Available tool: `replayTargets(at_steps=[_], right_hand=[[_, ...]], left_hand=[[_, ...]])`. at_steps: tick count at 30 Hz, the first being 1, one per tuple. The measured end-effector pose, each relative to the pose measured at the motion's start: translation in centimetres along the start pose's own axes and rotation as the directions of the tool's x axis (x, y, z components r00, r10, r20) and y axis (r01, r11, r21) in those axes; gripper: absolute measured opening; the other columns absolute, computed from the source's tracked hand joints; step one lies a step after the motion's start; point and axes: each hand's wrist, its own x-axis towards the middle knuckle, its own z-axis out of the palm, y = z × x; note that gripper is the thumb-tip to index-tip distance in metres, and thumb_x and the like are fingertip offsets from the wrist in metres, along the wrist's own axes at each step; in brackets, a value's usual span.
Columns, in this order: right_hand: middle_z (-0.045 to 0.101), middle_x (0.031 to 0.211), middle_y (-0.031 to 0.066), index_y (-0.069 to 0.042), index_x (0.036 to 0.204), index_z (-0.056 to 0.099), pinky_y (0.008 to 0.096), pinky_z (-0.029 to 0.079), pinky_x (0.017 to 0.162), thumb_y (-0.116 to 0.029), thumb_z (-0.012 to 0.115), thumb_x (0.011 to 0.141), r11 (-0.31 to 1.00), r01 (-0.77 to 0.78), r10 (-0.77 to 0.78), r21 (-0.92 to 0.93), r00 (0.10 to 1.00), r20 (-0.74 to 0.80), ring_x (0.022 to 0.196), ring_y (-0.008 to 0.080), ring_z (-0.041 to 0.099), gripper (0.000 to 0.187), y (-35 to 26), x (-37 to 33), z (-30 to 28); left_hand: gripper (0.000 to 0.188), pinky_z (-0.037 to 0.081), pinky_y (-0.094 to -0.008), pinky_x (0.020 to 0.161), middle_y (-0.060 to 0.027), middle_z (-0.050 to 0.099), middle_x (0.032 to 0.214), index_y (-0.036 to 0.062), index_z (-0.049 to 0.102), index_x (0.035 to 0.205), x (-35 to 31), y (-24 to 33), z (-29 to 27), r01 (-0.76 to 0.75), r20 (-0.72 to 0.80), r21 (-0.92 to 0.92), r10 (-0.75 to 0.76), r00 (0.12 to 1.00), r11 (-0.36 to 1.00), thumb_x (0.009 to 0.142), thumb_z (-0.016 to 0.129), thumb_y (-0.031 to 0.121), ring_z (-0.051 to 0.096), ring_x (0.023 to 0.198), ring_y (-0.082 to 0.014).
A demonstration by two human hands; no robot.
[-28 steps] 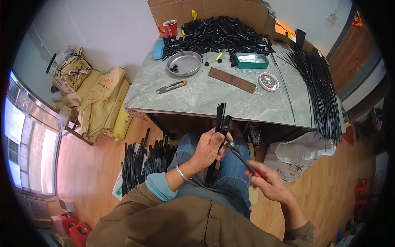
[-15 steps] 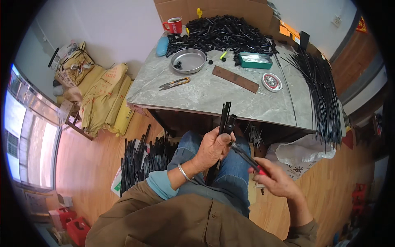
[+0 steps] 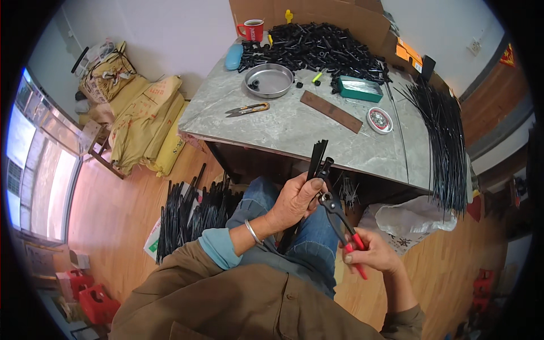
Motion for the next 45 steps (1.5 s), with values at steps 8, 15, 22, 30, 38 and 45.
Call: replayTargets(at_steps=[8, 15, 22, 30, 38, 45], right_hand=[[0.063, 0.112, 0.0243, -0.004, 0.138, 0.035, 0.0414, 0.057, 0.074, -0.008, 0.055, 0.094, 0.978, 0.154, -0.134, 0.143, 0.981, -0.141, 0.093, 0.0316, 0.068, 0.048, 1.0, 0.6, 3.0], [0.063, 0.097, 0.0168, -0.002, 0.136, 0.035, 0.0374, 0.056, 0.070, -0.009, 0.053, 0.094, 0.974, 0.128, -0.108, 0.187, 0.988, -0.113, 0.077, 0.0240, 0.066, 0.046, 0.9, 0.2, 2.5], [0.061, 0.087, 0.0114, -0.003, 0.133, 0.038, 0.0311, 0.052, 0.059, -0.013, 0.054, 0.095, 0.981, 0.078, -0.063, 0.179, 0.994, -0.089, 0.066, 0.0175, 0.061, 0.042, 1.4, 0.1, 1.5], [0.060, 0.079, 0.0103, -0.002, 0.127, 0.043, 0.0299, 0.050, 0.056, -0.017, 0.056, 0.094, 0.979, 0.097, -0.088, 0.177, 0.994, -0.061, 0.061, 0.0163, 0.059, 0.038, 1.3, 0.7, 1.6], [0.052, 0.056, 0.0065, -0.003, 0.101, 0.045, 0.0292, 0.045, 0.040, -0.011, 0.062, 0.084, 0.758, -0.062, -0.105, 0.649, 0.971, 0.216, 0.041, 0.0183, 0.055, 0.024, 2.9, 0.8, 2.5], [0.056, 0.086, 0.0054, -0.002, 0.117, 0.049, 0.0257, 0.044, 0.051, -0.006, 0.053, 0.083, 0.747, 0.155, -0.470, -0.647, 0.811, -0.349, 0.060, 0.0120, 0.050, 0.034, 0.0, 1.7, 3.2]], left_hand=[[0.051, 0.034, -0.0183, 0.043, 0.0006, 0.050, 0.066, 0.0037, 0.055, 0.094, 0.5, -0.1, 0.2, -0.002, 0.001, 0.058, 0.002, 1.000, 0.998, 0.094, 0.050, 0.054, 0.043, 0.050, -0.0038], [0.051, 0.034, -0.0189, 0.043, 0.0005, 0.049, 0.064, 0.0036, 0.055, 0.094, 0.4, -0.1, 0.3, 0.005, 0.001, 0.049, -0.005, 1.000, 0.999, 0.093, 0.050, 0.055, 0.044, 0.049, -0.0045], [0.057, 0.032, -0.0215, 0.040, 0.0005, 0.045, 0.058, 0.0033, 0.056, 0.093, 0.7, 0.2, -0.2, 0.105, 0.116, -0.028, -0.101, 0.988, 0.994, 0.092, 0.048, 0.060, 0.041, 0.044, -0.0062], [0.056, 0.030, -0.0207, 0.038, 0.0008, 0.044, 0.058, 0.0043, 0.055, 0.090, 1.0, 0.0, -0.4, 0.128, 0.160, -0.054, -0.118, 0.980, 0.990, 0.093, 0.047, 0.060, 0.039, 0.041, -0.0056], [0.052, 0.029, -0.0198, 0.038, 0.0024, 0.045, 0.061, 0.0050, 0.057, 0.090, 1.2, 0.3, 0.3, 0.122, 0.158, -0.087, -0.107, 0.982, 0.989, 0.094, 0.048, 0.056, 0.039, 0.041, -0.0040], [0.052, 0.032, -0.0200, 0.040, 0.0018, 0.046, 0.059, 0.0036, 0.058, 0.088, 1.4, -0.2, -0.6, 0.057, 0.040, 0.000, -0.057, 0.998, 0.998, 0.094, 0.049, 0.054, 0.042, 0.044, -0.0042]])
